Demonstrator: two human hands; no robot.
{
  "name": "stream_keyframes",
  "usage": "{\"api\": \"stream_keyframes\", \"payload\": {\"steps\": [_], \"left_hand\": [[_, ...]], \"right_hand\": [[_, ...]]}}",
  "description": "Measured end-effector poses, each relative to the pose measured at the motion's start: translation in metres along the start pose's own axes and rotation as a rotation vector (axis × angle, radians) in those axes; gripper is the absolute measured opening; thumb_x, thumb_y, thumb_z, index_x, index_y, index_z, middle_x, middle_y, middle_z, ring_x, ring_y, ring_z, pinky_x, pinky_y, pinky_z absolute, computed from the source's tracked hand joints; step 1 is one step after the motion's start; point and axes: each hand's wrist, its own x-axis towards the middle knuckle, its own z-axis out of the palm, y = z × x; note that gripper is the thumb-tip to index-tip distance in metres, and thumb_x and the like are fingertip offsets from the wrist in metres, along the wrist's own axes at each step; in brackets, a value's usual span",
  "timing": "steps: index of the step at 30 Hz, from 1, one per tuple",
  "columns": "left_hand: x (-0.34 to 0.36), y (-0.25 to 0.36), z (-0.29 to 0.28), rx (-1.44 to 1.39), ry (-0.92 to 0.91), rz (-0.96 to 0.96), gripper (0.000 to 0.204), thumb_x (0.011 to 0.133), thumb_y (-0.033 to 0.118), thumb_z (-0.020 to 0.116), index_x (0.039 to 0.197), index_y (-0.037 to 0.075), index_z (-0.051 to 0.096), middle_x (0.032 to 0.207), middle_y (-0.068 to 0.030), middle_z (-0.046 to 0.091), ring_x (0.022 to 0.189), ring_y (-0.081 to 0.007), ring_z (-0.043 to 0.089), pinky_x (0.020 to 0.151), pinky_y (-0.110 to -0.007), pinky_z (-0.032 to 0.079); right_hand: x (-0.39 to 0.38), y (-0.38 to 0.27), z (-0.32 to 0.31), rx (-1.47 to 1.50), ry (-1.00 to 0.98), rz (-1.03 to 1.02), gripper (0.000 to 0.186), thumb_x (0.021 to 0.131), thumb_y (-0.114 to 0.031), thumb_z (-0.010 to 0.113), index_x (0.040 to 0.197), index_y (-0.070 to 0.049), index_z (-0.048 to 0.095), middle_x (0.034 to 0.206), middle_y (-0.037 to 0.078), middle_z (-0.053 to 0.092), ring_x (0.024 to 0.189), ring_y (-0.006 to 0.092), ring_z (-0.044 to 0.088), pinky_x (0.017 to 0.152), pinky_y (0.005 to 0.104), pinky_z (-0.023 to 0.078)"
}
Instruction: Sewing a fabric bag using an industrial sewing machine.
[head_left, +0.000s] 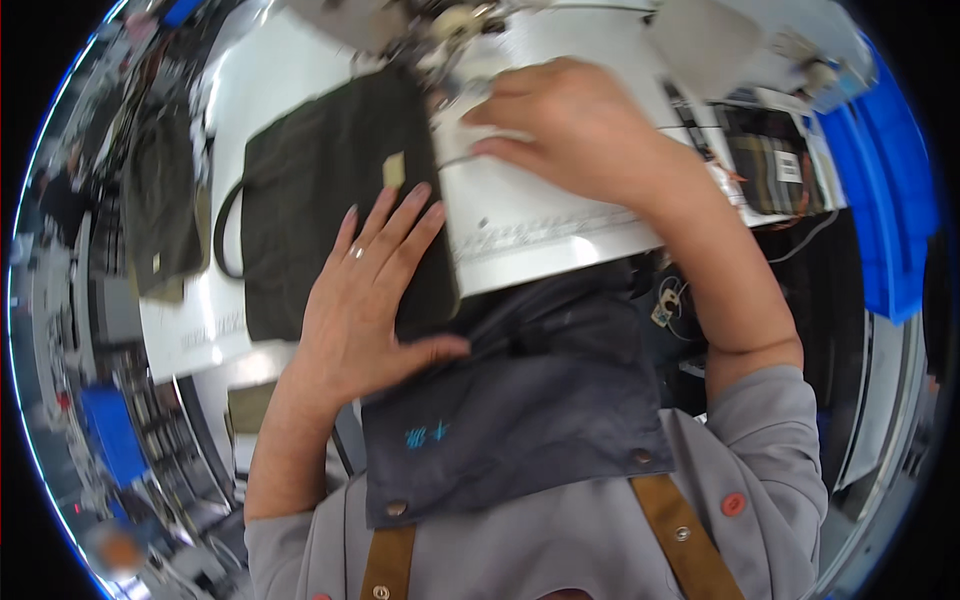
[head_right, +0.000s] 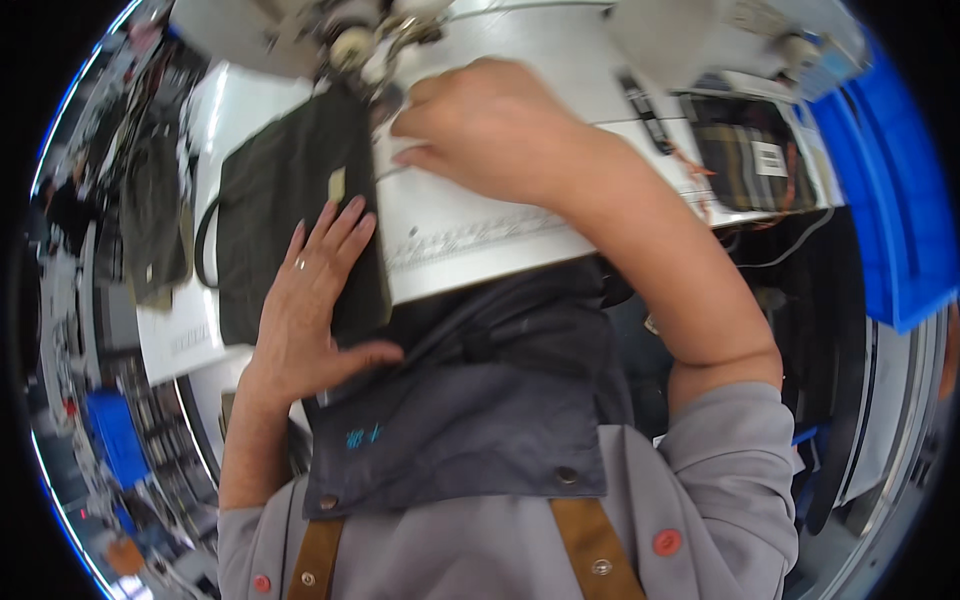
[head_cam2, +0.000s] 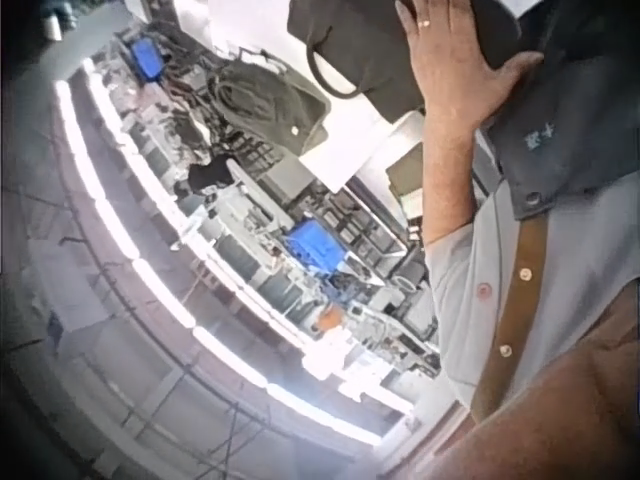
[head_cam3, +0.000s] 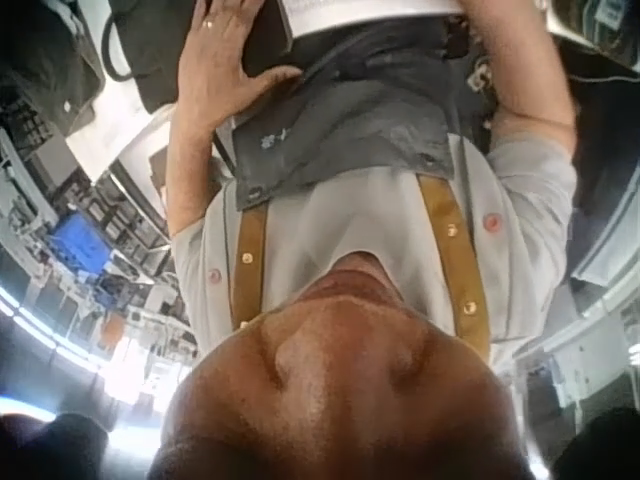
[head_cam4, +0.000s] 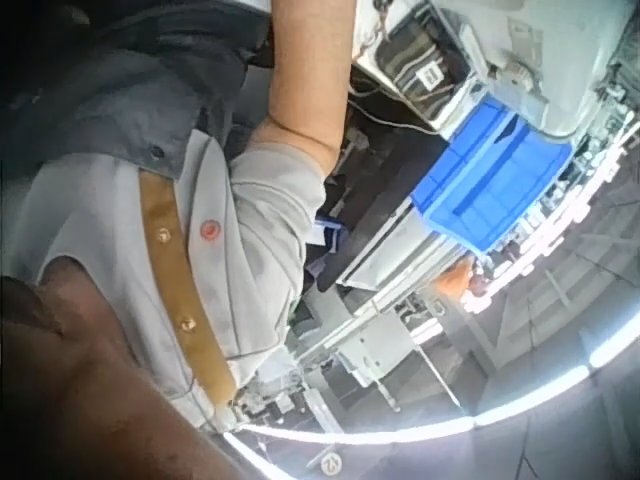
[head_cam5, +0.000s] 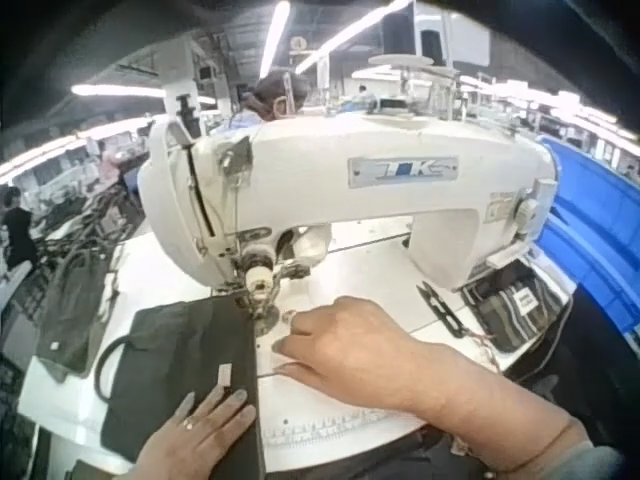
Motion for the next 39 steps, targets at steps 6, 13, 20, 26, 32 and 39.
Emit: {"api": "stream_keyframes", "payload": {"steps": [6, 13, 20, 26, 32, 39], "left_hand": [[-0.014, -0.017, 0.006, -0.187, 0.150, -0.015, 0.061, 0.083, 0.037, 0.081, 0.135, 0.007, 0.068, 0.145, -0.0110, 0.064, 0.144, -0.0351, 0.052, 0.124, -0.059, 0.027], [-0.016, -0.023, 0.003, -0.573, 0.194, -0.108, 0.029, 0.102, 0.029, 0.065, 0.123, 0.014, 0.077, 0.130, -0.0048, 0.074, 0.137, -0.0282, 0.060, 0.126, -0.059, 0.021], [-0.019, -0.019, 0.008, -0.222, 0.116, 0.046, 0.039, 0.098, 0.034, 0.069, 0.126, 0.007, 0.075, 0.134, -0.0107, 0.072, 0.139, -0.0312, 0.058, 0.126, -0.058, 0.018], [-0.025, 0.002, 0.021, -0.022, 0.199, 0.102, 0.055, 0.082, 0.022, 0.078, 0.135, 0.009, 0.069, 0.144, -0.0090, 0.066, 0.138, -0.0316, 0.059, 0.122, -0.054, 0.033], [-0.033, -0.007, 0.046, 0.174, 0.353, 0.163, 0.041, 0.091, 0.016, 0.069, 0.132, 0.010, 0.071, 0.141, -0.0044, 0.067, 0.134, -0.0216, 0.062, 0.118, -0.045, 0.042], [-0.028, -0.002, 0.049, 0.288, 0.404, 0.132, 0.037, 0.094, 0.015, 0.065, 0.130, 0.010, 0.072, 0.135, -0.0049, 0.071, 0.129, -0.0193, 0.066, 0.115, -0.043, 0.045]], "right_hand": [[-0.053, -0.097, -0.011, 0.460, -0.006, 0.201, 0.017, 0.090, -0.019, 0.078, 0.086, -0.005, 0.071, 0.072, 0.010, 0.066, 0.063, 0.0292, 0.067, 0.059, 0.0398, 0.053], [-0.082, -0.128, 0.037, 1.020, -0.119, 0.618, 0.027, 0.096, -0.020, 0.076, 0.114, 0.000, 0.075, 0.072, 0.009, 0.069, 0.062, 0.0135, 0.066, 0.058, 0.0287, 0.050], [-0.069, -0.144, 0.049, 1.402, -0.119, 0.855, 0.017, 0.102, -0.014, 0.070, 0.104, 0.002, 0.076, 0.069, 0.001, 0.069, 0.063, 0.0019, 0.059, 0.057, 0.0210, 0.045], [-0.069, -0.149, 0.056, 1.429, -0.010, 0.883, 0.016, 0.101, -0.011, 0.069, 0.094, 0.001, 0.076, 0.068, 0.001, 0.069, 0.062, 0.0016, 0.060, 0.056, 0.0194, 0.044], [-0.070, -0.149, 0.056, 1.411, 0.011, 0.877, 0.015, 0.100, -0.009, 0.070, 0.092, 0.002, 0.076, 0.066, 0.001, 0.069, 0.060, 0.0023, 0.060, 0.055, 0.0207, 0.045], [-0.067, -0.143, 0.040, 0.563, 0.098, 0.328, 0.015, 0.087, -0.007, 0.078, 0.101, -0.003, 0.073, 0.075, 0.006, 0.065, 0.063, 0.0181, 0.065, 0.056, 0.0292, 0.050]]}}
